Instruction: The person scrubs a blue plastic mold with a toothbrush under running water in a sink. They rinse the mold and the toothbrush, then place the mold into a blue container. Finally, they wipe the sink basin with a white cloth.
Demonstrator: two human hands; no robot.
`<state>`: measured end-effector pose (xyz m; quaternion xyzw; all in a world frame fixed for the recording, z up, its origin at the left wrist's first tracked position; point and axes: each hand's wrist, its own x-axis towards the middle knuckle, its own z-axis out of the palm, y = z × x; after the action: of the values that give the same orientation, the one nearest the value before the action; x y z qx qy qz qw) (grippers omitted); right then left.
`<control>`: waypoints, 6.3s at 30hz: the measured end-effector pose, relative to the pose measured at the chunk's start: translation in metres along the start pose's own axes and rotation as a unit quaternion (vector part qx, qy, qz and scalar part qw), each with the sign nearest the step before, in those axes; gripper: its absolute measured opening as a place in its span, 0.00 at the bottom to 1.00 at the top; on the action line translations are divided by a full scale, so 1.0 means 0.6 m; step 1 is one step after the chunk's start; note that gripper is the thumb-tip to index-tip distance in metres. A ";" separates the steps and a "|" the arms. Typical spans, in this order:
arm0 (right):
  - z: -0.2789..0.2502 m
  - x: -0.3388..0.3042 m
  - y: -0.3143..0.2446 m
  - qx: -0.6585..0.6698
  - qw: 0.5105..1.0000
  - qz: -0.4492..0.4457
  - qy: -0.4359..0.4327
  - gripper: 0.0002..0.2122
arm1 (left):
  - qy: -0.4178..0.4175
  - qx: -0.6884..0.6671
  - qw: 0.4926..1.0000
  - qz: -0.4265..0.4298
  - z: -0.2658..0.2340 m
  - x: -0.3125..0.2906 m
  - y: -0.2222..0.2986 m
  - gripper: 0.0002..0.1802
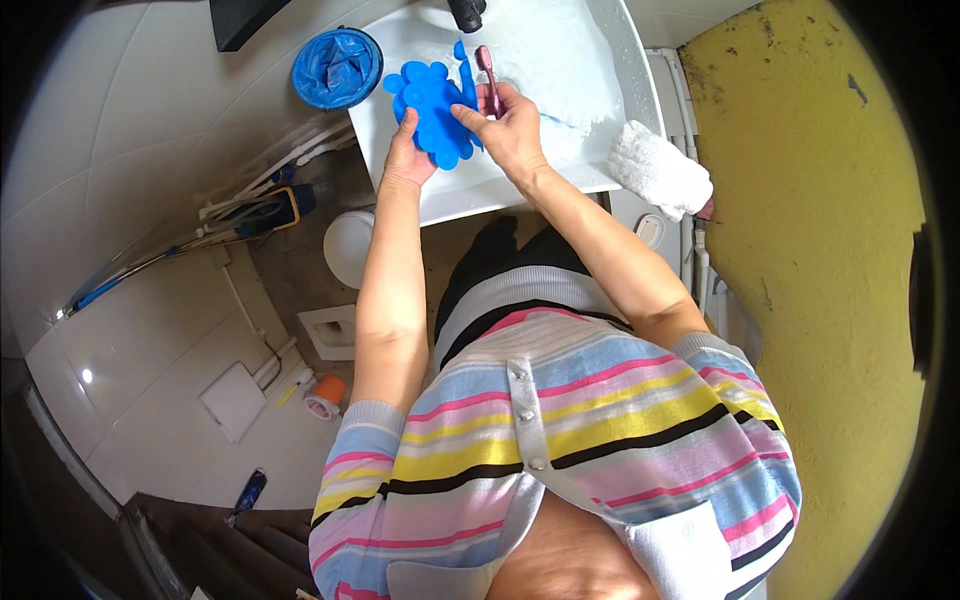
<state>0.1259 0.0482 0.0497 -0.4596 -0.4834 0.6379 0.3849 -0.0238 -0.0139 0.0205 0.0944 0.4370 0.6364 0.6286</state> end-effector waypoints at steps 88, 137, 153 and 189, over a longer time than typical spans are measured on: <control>-0.105 0.047 0.007 0.027 0.991 0.115 -0.068 0.08 | 0.092 0.314 0.925 0.194 0.070 -0.072 0.006 0.41; -0.049 0.024 0.031 -0.263 0.913 0.150 -0.272 0.32 | 0.223 0.135 0.957 0.124 0.027 -0.039 -0.046 0.21; -0.022 0.010 0.043 -0.340 0.934 -0.098 -0.052 0.12 | 0.196 0.245 0.947 0.064 0.048 -0.061 -0.062 0.18; -0.124 0.090 0.138 -0.473 0.875 0.088 0.045 0.13 | 0.372 0.590 0.714 0.065 -0.059 0.035 -0.100 0.16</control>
<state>0.1782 0.0985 -0.0502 -0.6561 -0.6669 0.3430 0.0851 -0.0085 -0.0210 -0.0503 0.2297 0.9150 0.2726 0.1891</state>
